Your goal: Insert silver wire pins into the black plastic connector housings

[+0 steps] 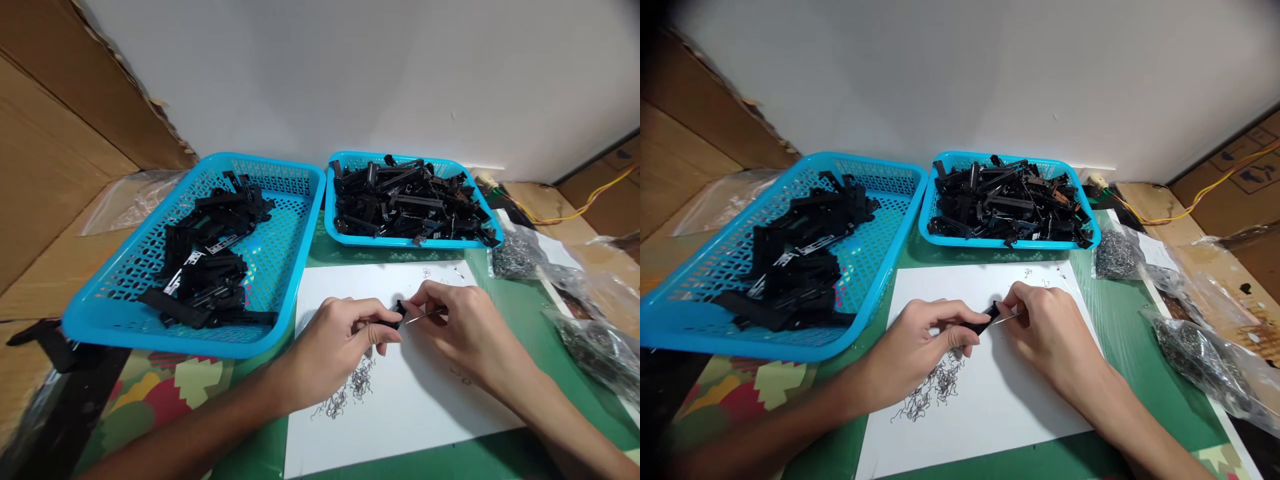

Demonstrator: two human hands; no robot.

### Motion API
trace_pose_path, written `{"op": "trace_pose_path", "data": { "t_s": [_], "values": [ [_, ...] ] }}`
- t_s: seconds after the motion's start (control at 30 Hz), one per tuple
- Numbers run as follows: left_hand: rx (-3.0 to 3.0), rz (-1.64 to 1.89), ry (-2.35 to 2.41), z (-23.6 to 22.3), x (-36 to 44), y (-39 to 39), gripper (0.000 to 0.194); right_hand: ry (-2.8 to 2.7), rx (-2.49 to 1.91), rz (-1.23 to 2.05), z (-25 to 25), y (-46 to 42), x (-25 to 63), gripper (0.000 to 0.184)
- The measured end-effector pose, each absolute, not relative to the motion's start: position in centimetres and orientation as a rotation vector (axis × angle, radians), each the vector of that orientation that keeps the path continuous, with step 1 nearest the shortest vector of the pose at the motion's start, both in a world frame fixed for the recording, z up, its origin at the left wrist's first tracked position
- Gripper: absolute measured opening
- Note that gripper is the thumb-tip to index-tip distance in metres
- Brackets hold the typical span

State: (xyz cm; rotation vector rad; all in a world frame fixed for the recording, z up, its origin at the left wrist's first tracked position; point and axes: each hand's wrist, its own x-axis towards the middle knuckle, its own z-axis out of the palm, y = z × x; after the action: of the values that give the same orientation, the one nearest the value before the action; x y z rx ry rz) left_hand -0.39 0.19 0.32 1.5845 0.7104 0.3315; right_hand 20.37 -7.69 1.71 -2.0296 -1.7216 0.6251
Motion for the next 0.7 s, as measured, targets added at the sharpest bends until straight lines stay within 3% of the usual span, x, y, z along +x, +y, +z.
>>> {"op": "trace_pose_path", "data": {
  "t_s": [0.23, 0.47, 0.7],
  "values": [
    [1.577, 0.321, 0.714, 0.4, -0.3, 0.2, 0.018, -1.641, -1.957, 0.684, 1.5, -7.6, 20.5, 0.026],
    [1.564, 0.328, 0.699, 0.2, -0.4, 0.2, 0.018, -1.648, -1.994, 0.598, 1.1, -8.0, 20.0, 0.018],
    [1.555, 0.319, 0.71, 0.5, -0.3, 0.3, 0.019, -1.665, -1.927, 0.793, 2.5, -7.6, 20.7, 0.027]
  ]
}}
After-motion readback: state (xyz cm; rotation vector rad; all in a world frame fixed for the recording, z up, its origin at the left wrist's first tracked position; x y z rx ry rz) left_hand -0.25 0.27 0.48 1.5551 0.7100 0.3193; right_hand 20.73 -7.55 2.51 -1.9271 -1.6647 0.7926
